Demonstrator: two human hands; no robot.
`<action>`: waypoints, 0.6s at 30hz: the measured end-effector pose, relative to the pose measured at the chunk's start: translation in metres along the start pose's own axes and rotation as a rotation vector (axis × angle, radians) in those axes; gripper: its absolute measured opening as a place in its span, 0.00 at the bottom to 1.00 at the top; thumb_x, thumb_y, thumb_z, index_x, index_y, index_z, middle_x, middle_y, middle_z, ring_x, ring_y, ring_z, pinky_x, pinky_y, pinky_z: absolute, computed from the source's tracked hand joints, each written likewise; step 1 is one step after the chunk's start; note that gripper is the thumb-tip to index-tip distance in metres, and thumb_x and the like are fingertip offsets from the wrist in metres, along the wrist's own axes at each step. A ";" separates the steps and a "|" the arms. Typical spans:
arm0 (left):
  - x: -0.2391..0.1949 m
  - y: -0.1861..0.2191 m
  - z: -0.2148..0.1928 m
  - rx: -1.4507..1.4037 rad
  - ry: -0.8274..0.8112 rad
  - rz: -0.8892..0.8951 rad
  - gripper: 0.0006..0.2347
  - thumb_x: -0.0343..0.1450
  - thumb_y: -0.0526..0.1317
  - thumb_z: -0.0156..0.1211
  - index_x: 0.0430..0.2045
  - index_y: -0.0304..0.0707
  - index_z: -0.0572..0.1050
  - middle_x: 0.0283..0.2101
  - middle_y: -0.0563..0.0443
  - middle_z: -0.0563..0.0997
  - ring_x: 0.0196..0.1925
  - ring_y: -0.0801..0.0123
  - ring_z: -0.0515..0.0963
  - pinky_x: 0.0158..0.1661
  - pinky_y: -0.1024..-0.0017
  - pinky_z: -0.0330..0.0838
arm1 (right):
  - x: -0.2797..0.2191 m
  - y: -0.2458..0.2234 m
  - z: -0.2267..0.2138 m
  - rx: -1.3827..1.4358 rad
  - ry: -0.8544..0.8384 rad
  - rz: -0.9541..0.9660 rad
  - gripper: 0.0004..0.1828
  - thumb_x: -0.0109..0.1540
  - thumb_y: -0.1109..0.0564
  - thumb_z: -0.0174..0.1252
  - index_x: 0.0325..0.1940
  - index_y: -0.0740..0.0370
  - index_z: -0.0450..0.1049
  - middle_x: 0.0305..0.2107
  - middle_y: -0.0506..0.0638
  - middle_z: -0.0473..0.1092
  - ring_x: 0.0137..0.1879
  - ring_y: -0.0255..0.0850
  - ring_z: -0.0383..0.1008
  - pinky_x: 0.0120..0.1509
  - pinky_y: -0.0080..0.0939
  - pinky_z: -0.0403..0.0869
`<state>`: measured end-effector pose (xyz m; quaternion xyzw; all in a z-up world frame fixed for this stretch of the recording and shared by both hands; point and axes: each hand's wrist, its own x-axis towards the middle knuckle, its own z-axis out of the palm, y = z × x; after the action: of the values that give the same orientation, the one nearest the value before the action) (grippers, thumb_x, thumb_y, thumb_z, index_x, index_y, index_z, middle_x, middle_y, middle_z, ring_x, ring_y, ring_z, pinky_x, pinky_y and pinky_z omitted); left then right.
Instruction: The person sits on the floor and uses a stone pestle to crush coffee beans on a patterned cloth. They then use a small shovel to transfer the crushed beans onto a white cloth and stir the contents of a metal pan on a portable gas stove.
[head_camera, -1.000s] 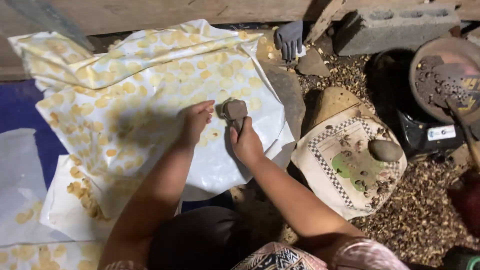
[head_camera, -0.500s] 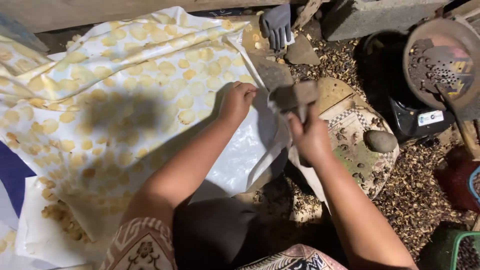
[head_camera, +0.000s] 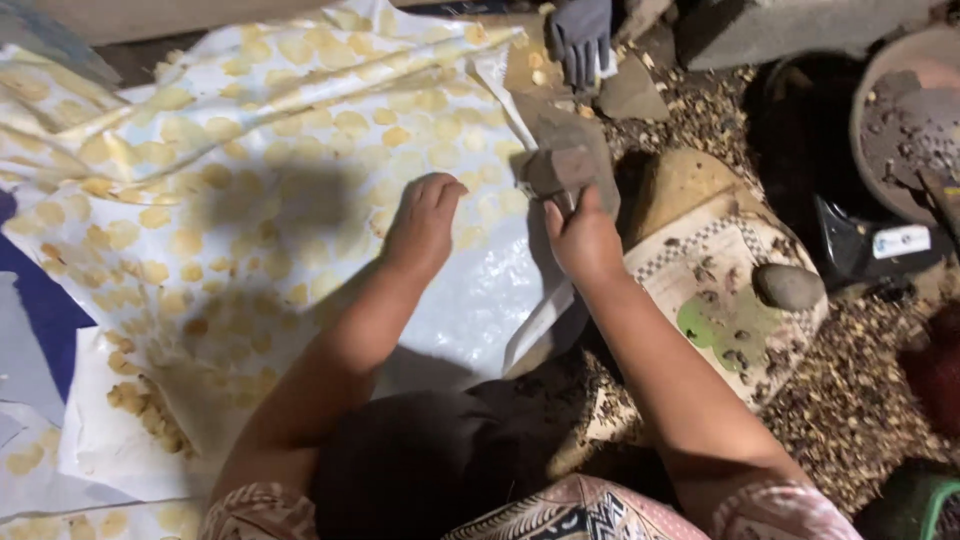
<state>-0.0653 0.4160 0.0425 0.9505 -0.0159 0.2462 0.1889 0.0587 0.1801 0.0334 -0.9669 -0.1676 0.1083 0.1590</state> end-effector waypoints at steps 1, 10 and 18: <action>-0.004 0.008 -0.005 -0.009 -0.006 -0.001 0.13 0.69 0.27 0.52 0.47 0.36 0.75 0.46 0.42 0.75 0.55 0.50 0.75 0.55 0.61 0.70 | -0.004 -0.004 -0.015 -0.005 -0.005 0.008 0.29 0.69 0.36 0.51 0.51 0.67 0.61 0.29 0.70 0.75 0.37 0.68 0.80 0.36 0.67 0.78; -0.022 -0.015 -0.004 0.087 0.186 -0.052 0.05 0.71 0.34 0.64 0.39 0.46 0.80 0.37 0.53 0.75 0.42 0.61 0.79 0.43 0.66 0.75 | -0.015 -0.038 -0.071 0.109 0.083 -0.040 0.31 0.69 0.36 0.54 0.57 0.67 0.62 0.36 0.77 0.73 0.45 0.75 0.76 0.48 0.73 0.75; 0.000 0.061 0.048 -0.240 -0.121 -0.059 0.13 0.74 0.32 0.55 0.53 0.46 0.74 0.45 0.49 0.76 0.48 0.55 0.79 0.48 0.64 0.78 | -0.026 -0.019 -0.076 0.226 -0.042 0.055 0.25 0.66 0.38 0.59 0.49 0.64 0.67 0.34 0.74 0.74 0.48 0.75 0.74 0.50 0.74 0.72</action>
<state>-0.0512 0.3417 0.0254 0.9343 -0.0284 0.1792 0.3070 0.0490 0.1672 0.1149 -0.9446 -0.1309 0.1510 0.2604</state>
